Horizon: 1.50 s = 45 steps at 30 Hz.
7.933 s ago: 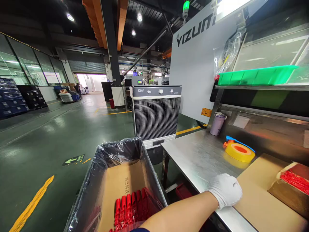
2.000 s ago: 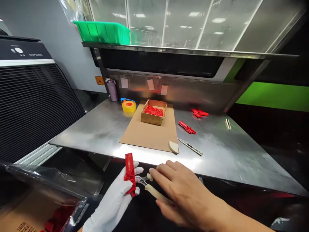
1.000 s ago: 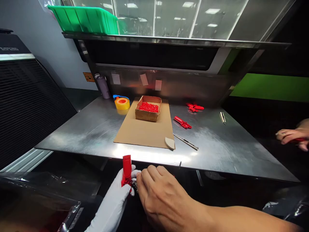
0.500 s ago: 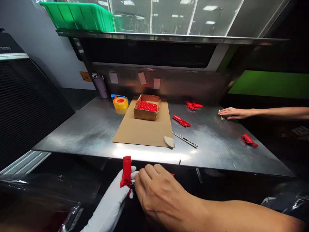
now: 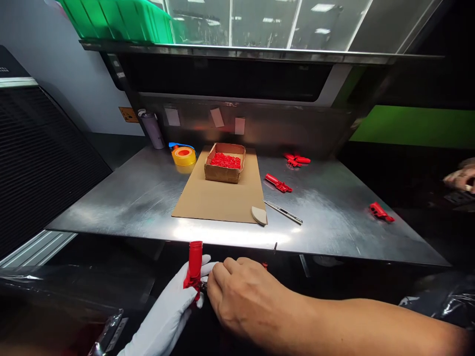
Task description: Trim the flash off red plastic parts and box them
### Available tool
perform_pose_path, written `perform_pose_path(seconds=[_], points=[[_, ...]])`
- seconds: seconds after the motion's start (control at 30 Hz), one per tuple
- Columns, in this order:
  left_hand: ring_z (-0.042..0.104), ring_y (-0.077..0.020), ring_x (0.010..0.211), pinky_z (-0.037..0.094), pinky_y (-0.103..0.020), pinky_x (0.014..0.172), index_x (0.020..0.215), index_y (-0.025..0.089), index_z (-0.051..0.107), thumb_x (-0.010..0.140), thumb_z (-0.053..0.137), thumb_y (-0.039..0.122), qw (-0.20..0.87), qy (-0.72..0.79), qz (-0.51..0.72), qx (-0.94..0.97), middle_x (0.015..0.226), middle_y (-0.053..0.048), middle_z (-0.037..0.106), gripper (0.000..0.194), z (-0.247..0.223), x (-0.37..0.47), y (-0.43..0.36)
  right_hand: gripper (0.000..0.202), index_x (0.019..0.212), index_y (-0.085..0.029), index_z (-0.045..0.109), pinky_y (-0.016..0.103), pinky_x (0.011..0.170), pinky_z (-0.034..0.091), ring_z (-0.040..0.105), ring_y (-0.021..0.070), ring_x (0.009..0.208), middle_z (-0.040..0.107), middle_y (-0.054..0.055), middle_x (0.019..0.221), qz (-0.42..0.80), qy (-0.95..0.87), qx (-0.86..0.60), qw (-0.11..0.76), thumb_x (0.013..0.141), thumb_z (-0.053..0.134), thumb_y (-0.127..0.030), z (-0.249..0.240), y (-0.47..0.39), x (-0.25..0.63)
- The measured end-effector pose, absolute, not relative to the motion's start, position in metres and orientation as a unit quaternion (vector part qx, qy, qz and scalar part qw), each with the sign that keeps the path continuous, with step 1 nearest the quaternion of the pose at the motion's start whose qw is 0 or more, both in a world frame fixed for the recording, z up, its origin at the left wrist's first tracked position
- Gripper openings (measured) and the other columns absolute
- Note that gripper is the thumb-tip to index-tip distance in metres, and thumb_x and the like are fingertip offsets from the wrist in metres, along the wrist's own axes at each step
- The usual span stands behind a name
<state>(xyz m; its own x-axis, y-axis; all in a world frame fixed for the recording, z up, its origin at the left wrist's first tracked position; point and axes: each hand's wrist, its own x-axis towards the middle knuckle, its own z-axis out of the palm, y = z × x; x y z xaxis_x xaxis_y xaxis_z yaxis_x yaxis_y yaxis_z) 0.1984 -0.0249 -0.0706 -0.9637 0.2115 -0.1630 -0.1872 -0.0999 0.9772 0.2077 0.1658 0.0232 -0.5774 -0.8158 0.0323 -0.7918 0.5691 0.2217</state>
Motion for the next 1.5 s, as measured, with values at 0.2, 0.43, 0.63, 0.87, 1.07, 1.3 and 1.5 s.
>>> perform_pose_path(seconds=[0.2, 0.43, 0.63, 0.87, 1.07, 1.3, 1.5], points=[[0.064, -0.0250, 0.107, 0.053, -0.045, 0.094, 0.117, 0.014, 0.064, 0.090, 0.063, 0.035, 0.142, 0.667, 0.731, 0.007, 0.121, -0.013, 0.066, 0.034, -0.066, 0.196, -0.023, 0.012, 0.089, -0.011, 0.055, 0.033, 0.050, 0.030, 0.038, 0.0228, 0.065, 0.043, 0.007, 0.076, -0.097, -0.902, 0.405, 0.113, 0.084, 0.062, -0.019, 0.025, 0.162, 0.213], [0.064, -0.0228, 0.101, 0.054, -0.043, 0.088, 0.114, 0.015, 0.064, 0.092, 0.061, 0.037, 0.134, 0.677, 0.723, 0.013, 0.117, -0.008, 0.066, 0.031, -0.060, 0.193, -0.019, 0.019, 0.090, -0.009, 0.059, 0.035, 0.053, 0.031, 0.037, 0.0238, 0.067, 0.044, 0.008, 0.078, -0.085, -0.908, 0.396, 0.110, 0.082, 0.065, -0.026, 0.027, 0.160, 0.214], [0.064, -0.0275, 0.103, 0.051, -0.044, 0.094, 0.106, 0.014, 0.070, 0.087, 0.063, 0.032, 0.125, 0.675, 0.726, 0.025, 0.107, -0.010, 0.071, 0.027, -0.058, 0.190, -0.016, 0.022, 0.092, -0.008, 0.060, 0.035, 0.056, 0.034, 0.039, 0.0244, 0.069, 0.044, 0.009, 0.080, -0.079, -0.911, 0.389, 0.114, 0.081, 0.064, -0.027, 0.026, 0.160, 0.214], [0.064, -0.0254, 0.101, 0.053, -0.039, 0.090, 0.108, 0.015, 0.068, 0.086, 0.066, 0.032, 0.140, 0.683, 0.716, 0.026, 0.109, -0.009, 0.071, 0.028, -0.053, 0.191, -0.016, 0.025, 0.092, -0.007, 0.060, 0.036, 0.058, 0.035, 0.039, 0.0249, 0.070, 0.045, 0.009, 0.079, -0.095, -0.912, 0.387, 0.100, 0.082, 0.066, -0.029, 0.026, 0.158, 0.214], [0.065, -0.0217, 0.097, 0.056, -0.041, 0.084, 0.112, 0.014, 0.064, 0.092, 0.061, 0.036, 0.144, 0.698, 0.702, 0.014, 0.113, -0.007, 0.066, 0.030, -0.057, 0.186, -0.019, 0.015, 0.086, -0.009, 0.059, 0.035, 0.055, 0.032, 0.038, 0.0227, 0.065, 0.045, 0.008, 0.075, -0.123, -0.895, 0.415, 0.105, 0.086, 0.063, -0.023, 0.027, 0.160, 0.212], [0.064, -0.0233, 0.104, 0.052, -0.046, 0.093, 0.111, 0.015, 0.066, 0.090, 0.064, 0.034, 0.138, 0.706, 0.694, 0.033, 0.114, -0.008, 0.067, 0.029, -0.063, 0.187, -0.025, 0.005, 0.082, -0.012, 0.055, 0.031, 0.048, 0.027, 0.037, 0.0213, 0.060, 0.044, 0.007, 0.071, -0.116, -0.883, 0.440, 0.117, 0.079, 0.057, -0.009, 0.017, 0.159, 0.210], [0.065, -0.0223, 0.098, 0.054, -0.043, 0.088, 0.110, 0.014, 0.065, 0.090, 0.063, 0.036, 0.124, 0.705, 0.697, 0.025, 0.110, -0.007, 0.068, 0.029, -0.064, 0.183, -0.022, 0.009, 0.092, -0.009, 0.056, 0.034, 0.055, 0.037, 0.040, 0.0236, 0.066, 0.044, 0.008, 0.077, -0.103, -0.908, 0.392, 0.107, 0.084, 0.056, -0.012, 0.022, 0.157, 0.212]])
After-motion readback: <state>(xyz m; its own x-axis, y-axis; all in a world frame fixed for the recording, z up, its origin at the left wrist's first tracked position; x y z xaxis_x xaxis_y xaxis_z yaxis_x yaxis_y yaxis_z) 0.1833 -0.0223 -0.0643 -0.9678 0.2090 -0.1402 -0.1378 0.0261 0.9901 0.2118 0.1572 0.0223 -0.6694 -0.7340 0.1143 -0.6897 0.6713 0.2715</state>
